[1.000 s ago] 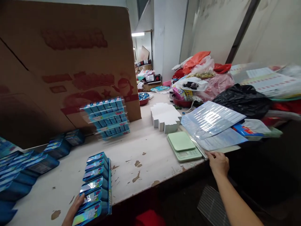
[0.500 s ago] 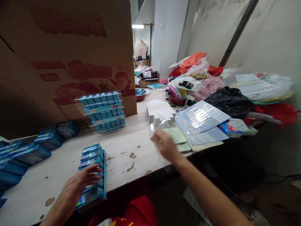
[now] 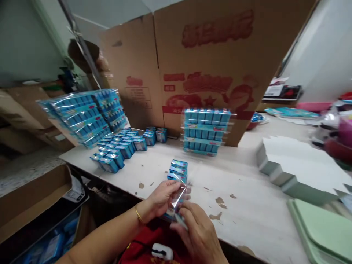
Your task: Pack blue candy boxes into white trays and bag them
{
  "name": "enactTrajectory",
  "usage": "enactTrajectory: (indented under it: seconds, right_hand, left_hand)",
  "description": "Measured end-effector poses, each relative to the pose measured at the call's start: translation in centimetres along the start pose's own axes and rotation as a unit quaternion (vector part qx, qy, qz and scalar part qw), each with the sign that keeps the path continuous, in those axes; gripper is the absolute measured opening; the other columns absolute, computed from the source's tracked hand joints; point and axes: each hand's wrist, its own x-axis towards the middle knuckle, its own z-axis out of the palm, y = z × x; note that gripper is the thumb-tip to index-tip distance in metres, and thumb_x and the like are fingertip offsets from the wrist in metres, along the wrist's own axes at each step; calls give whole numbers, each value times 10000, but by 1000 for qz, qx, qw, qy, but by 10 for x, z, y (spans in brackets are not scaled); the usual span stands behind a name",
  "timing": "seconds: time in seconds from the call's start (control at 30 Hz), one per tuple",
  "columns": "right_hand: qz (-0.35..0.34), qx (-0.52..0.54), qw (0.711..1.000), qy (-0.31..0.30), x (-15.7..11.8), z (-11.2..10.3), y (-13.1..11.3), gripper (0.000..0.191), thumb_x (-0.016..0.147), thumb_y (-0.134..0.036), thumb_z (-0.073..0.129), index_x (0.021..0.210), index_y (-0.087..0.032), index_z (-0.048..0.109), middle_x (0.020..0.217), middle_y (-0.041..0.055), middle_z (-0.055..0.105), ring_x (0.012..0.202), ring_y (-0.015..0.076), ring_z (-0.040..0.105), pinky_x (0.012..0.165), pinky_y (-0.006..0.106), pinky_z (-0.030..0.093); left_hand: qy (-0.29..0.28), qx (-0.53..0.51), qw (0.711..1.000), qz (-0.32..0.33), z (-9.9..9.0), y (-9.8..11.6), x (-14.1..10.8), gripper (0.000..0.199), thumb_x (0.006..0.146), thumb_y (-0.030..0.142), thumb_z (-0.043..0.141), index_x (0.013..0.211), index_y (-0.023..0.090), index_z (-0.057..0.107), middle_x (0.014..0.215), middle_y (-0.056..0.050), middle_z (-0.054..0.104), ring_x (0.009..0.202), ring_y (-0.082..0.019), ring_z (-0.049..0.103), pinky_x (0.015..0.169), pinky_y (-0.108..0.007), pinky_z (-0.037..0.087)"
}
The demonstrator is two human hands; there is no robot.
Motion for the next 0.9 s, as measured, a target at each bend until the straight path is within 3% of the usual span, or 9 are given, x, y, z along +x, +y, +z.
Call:
enactTrajectory:
  seconds: [0.1,0.23,0.37,0.5,0.6,0.7,0.73,0.8,0.9]
  right_hand:
    - [7,-103,994,43,-16,14,1,453,822,-425,522,1189,-163,468,1094,132,572,948,268,561,767,394,476]
    - [-6,-165,984,59,-31,25,14,375,841,-201,504,1215,-201,483,1063,86,608,910,240,588,814,375,446]
    - [-20,-154,986,56,-18,18,21,281,849,-156,473,1110,-210,561,992,56,634,873,216,596,834,359,419]
    - [12,-112,992,49,11,13,14,118,868,-212,468,860,-198,584,802,39,619,746,177,579,716,311,413]
    - [38,-121,991,40,27,17,13,223,884,-255,444,680,-198,511,670,20,555,634,154,532,604,291,359]
    - [46,-151,987,38,33,24,16,310,903,-285,391,611,-200,451,596,10,484,558,145,471,544,288,304]
    - [44,-157,986,36,33,26,16,322,907,-287,374,604,-201,442,589,9,470,551,145,459,539,287,298]
    - [35,-163,986,24,33,29,16,337,911,-285,355,592,-203,427,580,8,456,551,147,452,545,284,299]
    - [39,-141,989,4,32,32,13,339,901,-339,382,593,-208,429,589,10,472,576,156,481,559,283,319]
  left_hand:
    - [16,14,999,31,-7,4,0,381,626,446,668,728,99,550,794,-91,625,632,-137,602,507,-220,450]
    - [41,38,997,53,-11,7,1,413,597,487,664,692,107,536,730,-72,628,570,-131,595,467,-223,446]
    - [89,80,988,98,-14,7,8,449,600,545,624,653,108,536,570,-35,588,409,-84,506,368,-182,349]
    - [132,126,967,177,-23,6,10,446,664,565,561,604,129,490,482,6,505,354,-55,411,347,-180,306]
    - [165,202,933,247,-31,4,-3,533,638,560,604,914,109,532,737,-47,585,504,-91,500,431,-214,403]
    - [131,369,849,355,-36,3,-24,936,450,473,771,1246,168,383,1145,-119,495,864,-188,540,707,-311,485]
    - [113,419,818,378,-38,3,-29,901,465,440,777,1245,185,407,1183,-117,467,953,-211,512,803,-338,462]
    - [99,479,779,393,-41,2,-37,567,625,385,695,1135,195,535,1143,-103,487,1021,-219,486,901,-357,411]
    - [113,493,773,382,-45,0,-38,253,782,282,530,997,191,627,1063,-92,531,974,-188,518,885,-324,422]
